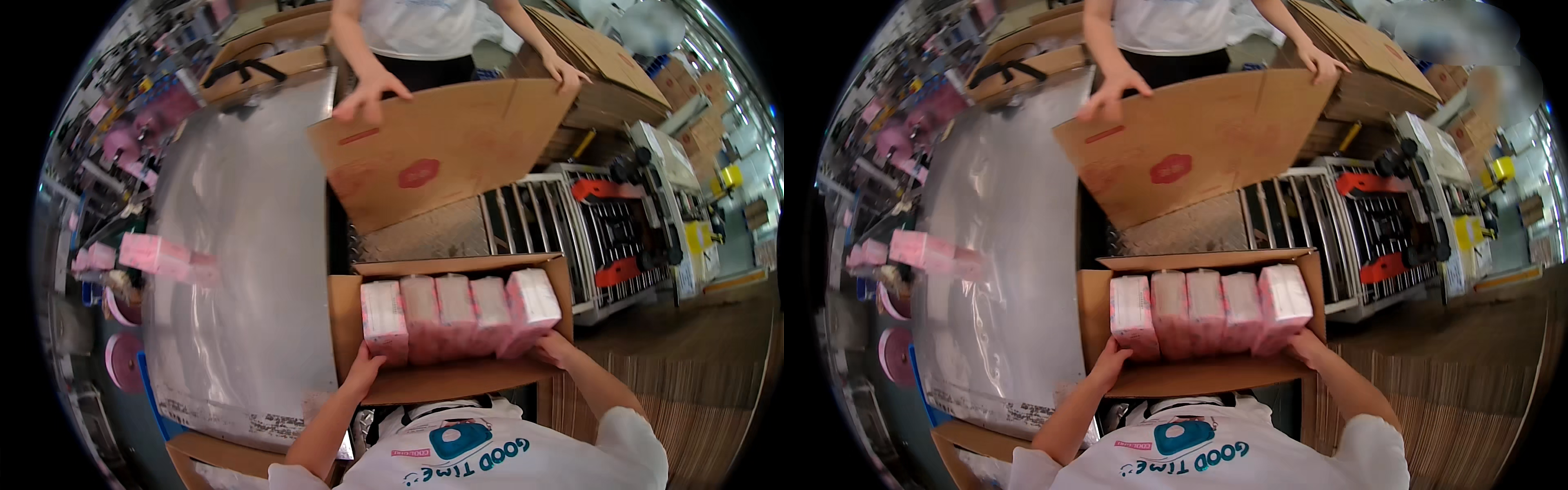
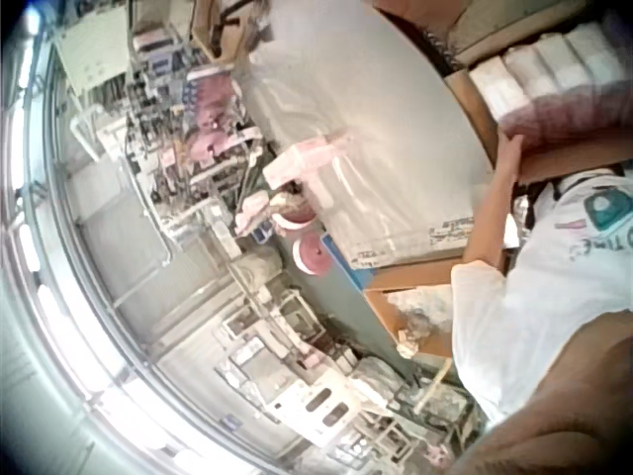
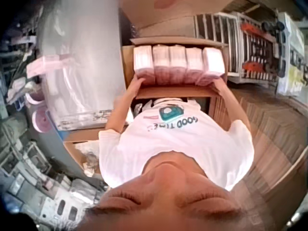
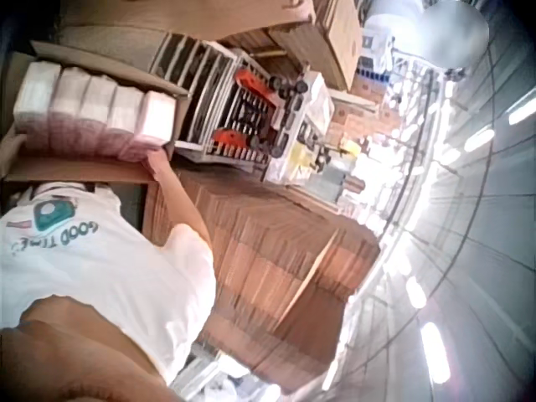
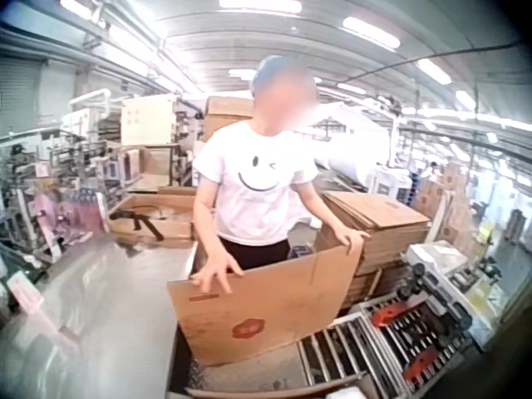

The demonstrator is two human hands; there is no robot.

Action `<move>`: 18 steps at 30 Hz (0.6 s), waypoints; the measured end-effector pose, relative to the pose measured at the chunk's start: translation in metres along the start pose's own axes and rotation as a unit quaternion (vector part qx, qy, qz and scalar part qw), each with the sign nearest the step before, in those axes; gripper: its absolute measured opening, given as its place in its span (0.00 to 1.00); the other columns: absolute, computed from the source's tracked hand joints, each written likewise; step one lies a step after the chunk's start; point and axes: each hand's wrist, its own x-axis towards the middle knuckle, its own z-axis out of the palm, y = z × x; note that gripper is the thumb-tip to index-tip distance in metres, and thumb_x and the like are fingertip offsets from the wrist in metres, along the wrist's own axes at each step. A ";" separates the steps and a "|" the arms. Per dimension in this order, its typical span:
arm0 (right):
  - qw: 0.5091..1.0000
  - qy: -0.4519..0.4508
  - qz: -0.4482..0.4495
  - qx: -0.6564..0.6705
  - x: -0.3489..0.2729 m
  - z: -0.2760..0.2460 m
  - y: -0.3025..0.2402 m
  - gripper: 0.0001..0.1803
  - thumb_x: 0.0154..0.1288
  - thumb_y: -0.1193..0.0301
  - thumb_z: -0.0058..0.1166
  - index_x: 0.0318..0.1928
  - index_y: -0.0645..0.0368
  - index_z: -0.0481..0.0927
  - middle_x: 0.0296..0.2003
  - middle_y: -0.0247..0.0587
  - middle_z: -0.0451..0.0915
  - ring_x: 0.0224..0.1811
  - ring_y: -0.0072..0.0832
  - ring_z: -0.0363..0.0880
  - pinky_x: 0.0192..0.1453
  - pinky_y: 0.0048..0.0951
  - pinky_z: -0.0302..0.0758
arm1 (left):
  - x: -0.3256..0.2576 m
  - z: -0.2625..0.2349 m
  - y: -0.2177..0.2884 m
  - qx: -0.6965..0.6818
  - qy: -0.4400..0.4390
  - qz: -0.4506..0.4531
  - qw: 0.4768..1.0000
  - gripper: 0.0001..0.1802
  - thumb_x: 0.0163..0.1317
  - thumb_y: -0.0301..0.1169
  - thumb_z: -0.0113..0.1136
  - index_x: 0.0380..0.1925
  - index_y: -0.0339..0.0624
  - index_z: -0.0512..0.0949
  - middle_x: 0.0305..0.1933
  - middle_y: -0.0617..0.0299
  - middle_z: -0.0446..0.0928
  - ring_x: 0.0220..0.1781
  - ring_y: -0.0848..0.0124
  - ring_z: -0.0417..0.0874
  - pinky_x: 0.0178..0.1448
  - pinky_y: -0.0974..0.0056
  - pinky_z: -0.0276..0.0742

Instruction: The person picks up wrapped pink packages from a metal table and stacks them into cardboard boxes before moving the boxes onto a conveyor belt.

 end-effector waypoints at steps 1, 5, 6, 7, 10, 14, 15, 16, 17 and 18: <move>0.997 -0.007 0.073 -0.013 0.006 0.003 0.002 0.18 0.57 0.78 0.44 0.50 0.54 0.72 0.34 0.30 0.74 0.25 0.18 0.69 0.19 0.22 0.62 | 0.004 0.003 -0.005 -0.017 -0.019 0.041 0.999 0.25 0.59 0.23 0.50 0.59 0.35 0.64 0.59 0.53 0.69 0.63 0.65 0.67 0.65 0.64 0.61; 0.913 0.048 -0.193 -0.357 -0.002 0.004 -0.016 0.38 0.55 0.69 0.56 0.64 0.62 0.57 0.61 0.53 0.64 0.64 0.42 0.62 0.65 0.36 0.62 | -0.007 0.002 0.031 0.054 0.042 0.053 0.996 0.24 0.64 0.30 0.51 0.59 0.36 0.64 0.58 0.53 0.70 0.57 0.67 0.73 0.60 0.65 0.67; 0.888 0.057 -0.230 -0.394 -0.005 0.009 -0.024 0.40 0.53 0.66 0.58 0.65 0.61 0.55 0.63 0.53 0.59 0.66 0.44 0.57 0.66 0.38 0.61 | -0.013 -0.001 0.041 0.052 0.047 0.068 0.995 0.22 0.64 0.29 0.51 0.58 0.36 0.65 0.57 0.53 0.71 0.56 0.67 0.74 0.60 0.66 0.67; 0.860 0.064 -0.267 -0.431 -0.006 0.014 -0.032 0.43 0.52 0.63 0.60 0.66 0.61 0.54 0.65 0.54 0.55 0.68 0.45 0.53 0.67 0.39 0.59 | -0.019 -0.005 0.049 0.048 0.053 0.084 0.994 0.21 0.65 0.29 0.50 0.57 0.35 0.66 0.56 0.53 0.72 0.55 0.68 0.75 0.59 0.66 0.68; 0.800 0.077 -0.210 -0.557 0.001 0.057 -0.071 0.52 0.46 0.52 0.63 0.67 0.58 0.52 0.69 0.53 0.44 0.72 0.48 0.38 0.70 0.45 0.53 | -0.047 -0.026 0.067 0.071 0.109 0.147 0.981 0.17 0.66 0.26 0.48 0.54 0.34 0.68 0.54 0.54 0.73 0.54 0.68 0.75 0.59 0.65 0.68; 0.785 0.093 -0.182 -0.585 0.112 0.102 -0.053 0.59 0.41 0.39 0.61 0.68 0.58 0.51 0.70 0.53 0.40 0.73 0.50 0.34 0.72 0.43 0.45 | -0.115 -0.086 0.056 0.123 0.301 0.185 0.927 0.16 0.66 0.24 0.46 0.53 0.32 0.69 0.53 0.55 0.73 0.53 0.67 0.75 0.59 0.66 0.67; 0.794 0.085 -0.173 -0.576 0.127 0.112 -0.060 0.59 0.42 0.37 0.59 0.68 0.58 0.52 0.70 0.54 0.42 0.73 0.49 0.36 0.73 0.42 0.45 | -0.139 -0.110 0.044 0.153 0.372 0.180 0.898 0.16 0.65 0.24 0.46 0.53 0.32 0.69 0.53 0.55 0.73 0.53 0.68 0.74 0.58 0.66 0.68; 0.801 0.074 -0.168 -0.569 0.144 0.116 -0.068 0.58 0.43 0.35 0.56 0.68 0.58 0.53 0.70 0.54 0.44 0.73 0.49 0.37 0.73 0.41 0.45 | -0.166 -0.133 0.028 0.181 0.445 0.172 0.860 0.16 0.65 0.23 0.46 0.53 0.33 0.69 0.53 0.56 0.73 0.53 0.68 0.74 0.58 0.66 0.68; 0.822 -0.003 -0.164 -0.546 0.179 0.107 -0.068 0.56 0.45 0.36 0.55 0.67 0.59 0.56 0.68 0.55 0.50 0.72 0.48 0.42 0.72 0.39 0.47 | -0.192 -0.154 0.015 0.209 0.511 0.159 0.818 0.17 0.65 0.23 0.46 0.53 0.34 0.69 0.53 0.56 0.72 0.53 0.69 0.74 0.57 0.66 0.68; 0.817 0.017 -0.206 -0.538 0.210 0.103 -0.055 0.54 0.47 0.36 0.52 0.66 0.61 0.58 0.67 0.56 0.54 0.71 0.47 0.47 0.72 0.38 0.49 | -0.219 -0.172 0.003 0.236 0.581 0.151 0.764 0.17 0.63 0.22 0.46 0.53 0.34 0.69 0.52 0.54 0.73 0.53 0.67 0.74 0.56 0.65 0.69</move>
